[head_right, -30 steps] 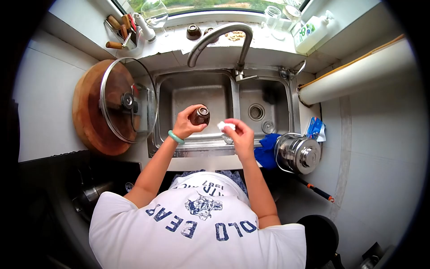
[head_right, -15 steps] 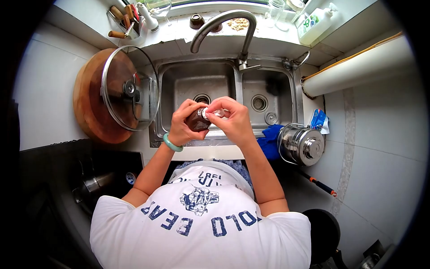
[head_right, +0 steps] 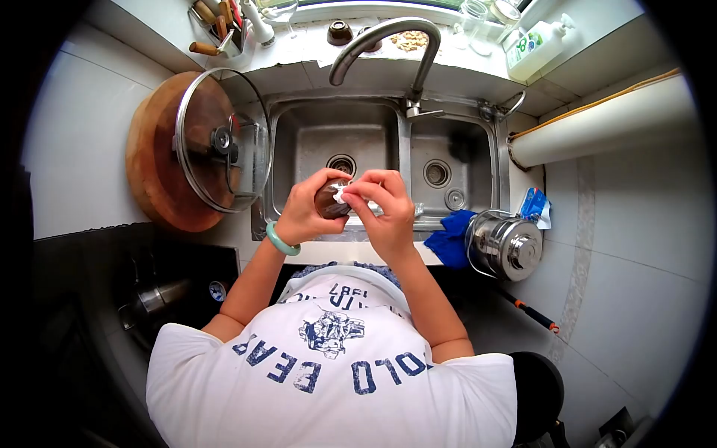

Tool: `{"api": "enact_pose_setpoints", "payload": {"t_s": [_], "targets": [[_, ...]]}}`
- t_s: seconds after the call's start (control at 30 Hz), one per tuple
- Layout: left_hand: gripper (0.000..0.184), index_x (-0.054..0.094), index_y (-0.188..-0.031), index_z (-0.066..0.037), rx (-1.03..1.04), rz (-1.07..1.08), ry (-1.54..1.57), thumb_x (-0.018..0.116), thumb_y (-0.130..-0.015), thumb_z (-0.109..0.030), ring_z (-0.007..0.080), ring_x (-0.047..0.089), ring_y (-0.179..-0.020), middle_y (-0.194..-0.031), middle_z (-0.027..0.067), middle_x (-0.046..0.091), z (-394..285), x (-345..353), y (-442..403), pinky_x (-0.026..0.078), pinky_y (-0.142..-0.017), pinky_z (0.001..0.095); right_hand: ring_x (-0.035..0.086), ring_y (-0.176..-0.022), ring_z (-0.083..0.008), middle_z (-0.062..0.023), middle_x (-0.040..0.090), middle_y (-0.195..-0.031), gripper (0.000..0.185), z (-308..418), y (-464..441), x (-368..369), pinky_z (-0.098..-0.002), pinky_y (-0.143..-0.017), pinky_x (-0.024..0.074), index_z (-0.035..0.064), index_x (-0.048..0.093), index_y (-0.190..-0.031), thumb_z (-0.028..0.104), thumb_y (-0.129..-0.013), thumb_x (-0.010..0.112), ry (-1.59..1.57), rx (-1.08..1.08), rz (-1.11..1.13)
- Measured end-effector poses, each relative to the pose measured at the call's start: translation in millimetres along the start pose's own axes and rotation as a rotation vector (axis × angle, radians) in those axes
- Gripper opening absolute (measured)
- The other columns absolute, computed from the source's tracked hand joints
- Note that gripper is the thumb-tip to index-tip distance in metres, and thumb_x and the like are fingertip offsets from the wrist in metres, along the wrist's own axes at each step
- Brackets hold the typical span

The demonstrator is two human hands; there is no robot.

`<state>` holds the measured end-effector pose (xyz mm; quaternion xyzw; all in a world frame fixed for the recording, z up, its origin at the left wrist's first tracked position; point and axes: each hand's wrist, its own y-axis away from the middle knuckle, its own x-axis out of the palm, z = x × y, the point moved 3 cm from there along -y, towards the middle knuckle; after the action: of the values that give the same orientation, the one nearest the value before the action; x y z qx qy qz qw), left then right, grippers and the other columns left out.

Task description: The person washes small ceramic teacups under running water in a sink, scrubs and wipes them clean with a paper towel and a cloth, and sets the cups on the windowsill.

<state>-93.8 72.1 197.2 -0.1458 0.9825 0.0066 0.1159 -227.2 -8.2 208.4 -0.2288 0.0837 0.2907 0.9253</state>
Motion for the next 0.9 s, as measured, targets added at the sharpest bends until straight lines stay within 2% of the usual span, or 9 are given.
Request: {"api": "enact_pose_setpoints", "payload": {"t_s": [0.07, 0.27, 0.33, 0.43, 0.5, 0.57, 0.63, 0.83, 0.9], "targets": [[0.053, 0.054, -0.108, -0.001, 0.218, 0.015, -0.277, 0.073, -0.058, -0.005, 0.0184, 0.061, -0.086, -0.096, 0.0104, 0.060, -1, -4, -3, 0.049, -0.079, 0.0285, 0.058, -0.077, -0.0189, -0.0071, 0.058, -0.086, 0.008, 2, -6, 3, -0.0299, -0.063, 0.0485, 0.0038, 0.067, -0.082, 0.005, -0.075, 0.069, 0.001, 0.059, 0.013], [0.056, 0.052, -0.108, -0.001, 0.062, 0.018, -0.097, 0.075, -0.057, -0.007, 0.0189, 0.060, -0.087, -0.094, 0.0104, 0.059, 7, -4, -2, 0.048, -0.079, 0.0287, 0.056, -0.079, -0.0230, -0.0066, 0.059, -0.085, 0.009, -4, -15, 10, -0.0333, -0.068, 0.0470, 0.0051, 0.066, -0.084, 0.004, -0.074, 0.068, 0.058, 0.070, 0.071], [0.056, 0.051, -0.107, -0.001, -0.010, 0.019, -0.006, 0.075, -0.057, -0.008, 0.0175, 0.060, -0.086, -0.093, 0.0097, 0.059, 11, -6, 0, 0.048, -0.079, 0.0281, 0.055, -0.081, -0.0251, -0.0055, 0.059, -0.085, 0.014, 8, -6, 8, -0.0348, -0.068, 0.0465, 0.0062, 0.065, -0.081, 0.000, -0.070, 0.069, 0.214, -0.248, 0.086], [0.055, 0.049, -0.104, -0.002, -0.009, 0.025, 0.021, 0.076, -0.057, -0.008, 0.0146, 0.058, -0.085, -0.092, 0.0085, 0.058, 17, -9, 2, 0.048, -0.077, 0.0279, 0.054, -0.081, -0.0259, -0.0050, 0.059, -0.085, 0.017, 13, 3, 10, -0.0353, -0.067, 0.0462, 0.0066, 0.064, -0.079, -0.003, -0.066, 0.070, 0.205, -0.379, 0.164], [0.053, 0.048, -0.100, -0.003, -0.067, 0.084, -0.003, 0.077, -0.056, -0.009, 0.0140, 0.055, -0.082, -0.091, 0.0079, 0.057, 12, -7, 1, 0.047, -0.075, 0.0275, 0.055, -0.081, -0.0250, -0.0062, 0.059, -0.085, 0.014, 4, -3, 11, -0.0350, -0.067, 0.0465, 0.0060, 0.064, -0.080, -0.001, -0.068, 0.070, 0.207, -0.368, 0.119], [0.053, 0.048, -0.100, -0.003, -0.065, 0.123, -0.056, 0.077, -0.056, -0.009, 0.0135, 0.053, -0.080, -0.090, 0.0072, 0.057, 11, -5, 0, 0.046, -0.073, 0.0271, 0.056, -0.079, -0.0239, -0.0074, 0.060, -0.086, 0.013, -6, -19, 11, -0.0340, -0.066, 0.0474, 0.0055, 0.065, -0.082, 0.001, -0.071, 0.070, 0.104, -0.039, 0.033], [0.054, 0.047, -0.098, -0.003, -0.005, 0.076, -0.005, 0.078, -0.055, -0.014, 0.0217, 0.061, -0.076, -0.086, 0.0115, 0.061, 14, -3, -2, 0.049, -0.071, 0.0308, 0.058, -0.077, -0.0232, -0.0082, 0.060, -0.086, 0.011, -13, -19, 12, -0.0334, -0.065, 0.0483, 0.0049, 0.066, -0.083, 0.003, -0.072, 0.070, 0.031, 0.033, 0.063], [0.054, 0.050, -0.097, -0.002, -0.063, 0.084, 0.038, 0.078, -0.052, -0.011, 0.0185, 0.059, -0.080, -0.088, 0.0106, 0.061, 29, -10, -2, 0.048, -0.074, 0.0300, 0.057, -0.076, -0.0233, -0.0081, 0.059, -0.082, 0.018, 11, 2, 19, -0.0327, -0.063, 0.0477, 0.0051, 0.066, -0.083, -0.003, -0.067, 0.071, 0.105, -0.384, 0.190], [0.053, 0.050, -0.096, -0.002, -0.016, 0.070, 0.014, 0.077, -0.051, -0.011, 0.0180, 0.059, -0.079, -0.087, 0.0106, 0.061, 26, -9, -4, 0.048, -0.073, 0.0298, 0.057, -0.077, -0.0247, -0.0091, 0.059, -0.082, 0.015, 9, -3, 21, -0.0329, -0.063, 0.0476, 0.0043, 0.065, -0.083, -0.002, -0.070, 0.069, 0.114, -0.385, 0.193]]}}
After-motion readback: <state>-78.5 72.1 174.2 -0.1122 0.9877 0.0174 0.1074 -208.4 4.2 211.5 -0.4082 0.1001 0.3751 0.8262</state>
